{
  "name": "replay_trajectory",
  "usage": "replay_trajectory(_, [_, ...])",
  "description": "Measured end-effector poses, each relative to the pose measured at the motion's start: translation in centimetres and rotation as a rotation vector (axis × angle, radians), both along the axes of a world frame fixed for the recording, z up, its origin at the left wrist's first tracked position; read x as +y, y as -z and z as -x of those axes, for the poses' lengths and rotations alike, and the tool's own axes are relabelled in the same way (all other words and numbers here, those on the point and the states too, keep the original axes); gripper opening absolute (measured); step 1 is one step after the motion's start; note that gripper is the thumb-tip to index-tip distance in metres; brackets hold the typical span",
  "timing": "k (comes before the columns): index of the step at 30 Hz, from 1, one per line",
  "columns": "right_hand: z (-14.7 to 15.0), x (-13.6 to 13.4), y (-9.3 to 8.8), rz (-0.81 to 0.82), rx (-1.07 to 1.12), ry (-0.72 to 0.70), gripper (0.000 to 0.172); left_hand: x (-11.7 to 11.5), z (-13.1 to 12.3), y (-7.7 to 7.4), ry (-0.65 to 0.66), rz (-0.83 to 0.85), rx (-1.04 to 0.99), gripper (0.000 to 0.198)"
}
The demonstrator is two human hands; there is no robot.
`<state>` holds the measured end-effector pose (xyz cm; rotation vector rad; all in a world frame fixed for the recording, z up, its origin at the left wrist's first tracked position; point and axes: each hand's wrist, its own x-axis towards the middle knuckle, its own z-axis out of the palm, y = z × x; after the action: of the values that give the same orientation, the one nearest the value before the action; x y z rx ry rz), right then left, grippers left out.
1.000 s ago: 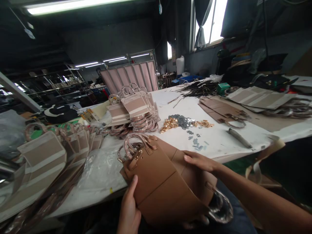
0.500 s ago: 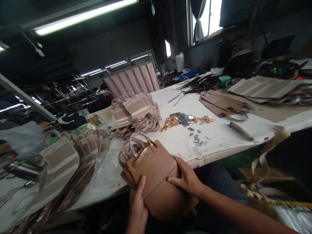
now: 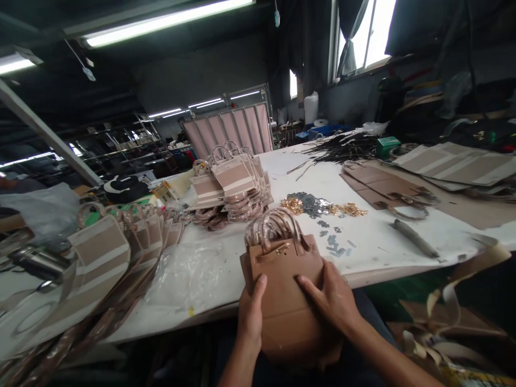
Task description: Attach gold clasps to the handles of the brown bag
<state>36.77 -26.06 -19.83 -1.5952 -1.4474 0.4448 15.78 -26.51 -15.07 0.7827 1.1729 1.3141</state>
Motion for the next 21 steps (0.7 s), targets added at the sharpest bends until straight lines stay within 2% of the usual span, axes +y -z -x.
replay_trajectory(3, [1.6,3.3,-1.5,0.017,-0.081,-0.034,0.076,2.8,1.1,-0.4,-0.199,-0.055,0.233,0.064])
replay_trajectory(6, [2.7,5.8,-1.7,0.042,-0.011,-0.052,0.082,5.2,1.7,-0.5,-0.39,-0.034,0.473,0.077])
replay_trajectory(9, [2.8,6.8,-1.4,0.056,0.149,-0.108,0.091,6.7,2.1,-0.3,-0.349,0.028,0.466,0.083])
replay_trajectory(12, [2.7,7.0,-1.4,0.09,0.274,-0.164,0.088,7.6,2.6,0.2,-0.272,0.032,0.431,0.079])
replay_trajectory(15, [2.8,7.2,-1.6,0.089,0.309,-0.176,0.084,8.4,3.1,0.8,-0.259,0.055,0.391,0.078])
replay_trajectory(19, [1.7,7.3,-2.1,0.063,0.405,-0.303,0.081,8.6,3.6,1.4,-0.276,0.121,0.484,0.094])
replay_trajectory(21, [-0.1,7.5,-2.2,0.036,0.433,-0.302,0.071,8.3,4.0,1.9,-0.282,0.104,0.513,0.104])
